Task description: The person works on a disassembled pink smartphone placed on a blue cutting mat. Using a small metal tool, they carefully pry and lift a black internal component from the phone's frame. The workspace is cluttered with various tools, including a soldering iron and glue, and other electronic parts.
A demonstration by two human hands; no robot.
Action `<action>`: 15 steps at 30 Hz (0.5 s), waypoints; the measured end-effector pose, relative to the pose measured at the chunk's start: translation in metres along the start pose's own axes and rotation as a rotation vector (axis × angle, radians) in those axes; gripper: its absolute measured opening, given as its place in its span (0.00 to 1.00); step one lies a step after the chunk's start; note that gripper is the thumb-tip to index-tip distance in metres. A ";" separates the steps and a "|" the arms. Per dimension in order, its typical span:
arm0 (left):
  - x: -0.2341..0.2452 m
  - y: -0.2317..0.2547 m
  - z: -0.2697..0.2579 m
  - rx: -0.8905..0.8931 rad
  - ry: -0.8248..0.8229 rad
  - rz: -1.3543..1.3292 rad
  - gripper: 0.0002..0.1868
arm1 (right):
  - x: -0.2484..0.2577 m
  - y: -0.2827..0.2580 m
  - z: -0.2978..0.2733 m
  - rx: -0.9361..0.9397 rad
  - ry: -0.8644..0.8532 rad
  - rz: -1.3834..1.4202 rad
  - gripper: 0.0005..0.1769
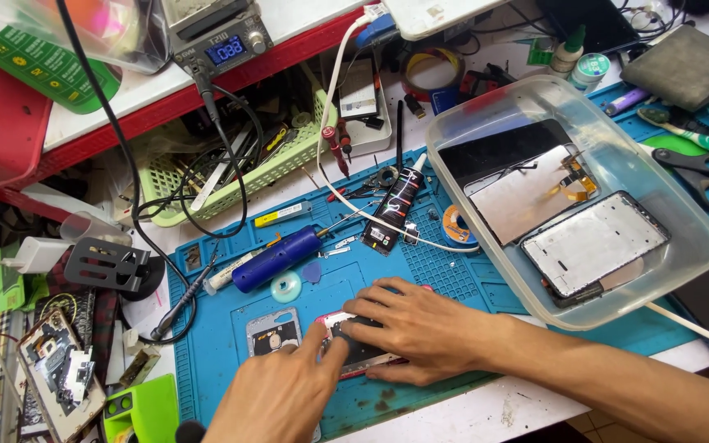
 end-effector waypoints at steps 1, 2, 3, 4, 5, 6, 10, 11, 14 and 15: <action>0.000 -0.001 0.000 -0.004 0.000 0.004 0.26 | 0.001 0.000 0.000 -0.005 0.002 -0.002 0.25; 0.000 -0.003 -0.001 -0.035 0.018 -0.009 0.21 | 0.002 0.000 0.000 -0.004 0.005 -0.005 0.25; 0.000 -0.004 -0.002 -0.063 0.035 -0.022 0.17 | 0.002 -0.001 0.001 -0.001 0.009 -0.005 0.26; -0.004 -0.005 0.000 -0.064 0.033 -0.019 0.17 | 0.003 -0.001 0.001 -0.004 0.012 -0.005 0.26; -0.009 -0.007 0.001 -0.015 0.057 0.015 0.13 | 0.003 -0.001 0.001 -0.001 0.011 -0.017 0.25; -0.013 -0.009 0.002 0.033 0.081 0.050 0.20 | 0.002 -0.001 0.001 0.003 0.010 -0.028 0.25; -0.019 -0.009 -0.005 0.016 0.095 0.042 0.25 | 0.002 -0.001 0.000 -0.005 0.004 -0.012 0.25; -0.019 -0.009 -0.005 0.012 0.125 0.052 0.19 | 0.001 -0.001 0.000 -0.005 0.006 -0.021 0.25; -0.013 -0.007 -0.006 0.052 0.128 0.041 0.11 | 0.000 -0.001 0.000 -0.001 0.008 -0.023 0.25; -0.010 -0.007 -0.005 0.089 0.104 0.024 0.12 | 0.001 -0.001 0.000 -0.006 0.009 -0.022 0.24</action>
Point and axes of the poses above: each hand's wrist, its own z-axis towards the middle knuckle, its own x-axis out of the back of the hand, y = z × x, the point moved 1 cm from there along z, towards the middle knuckle, and after that the axes turned 6 degrees about -z, right-handed, at the moved point
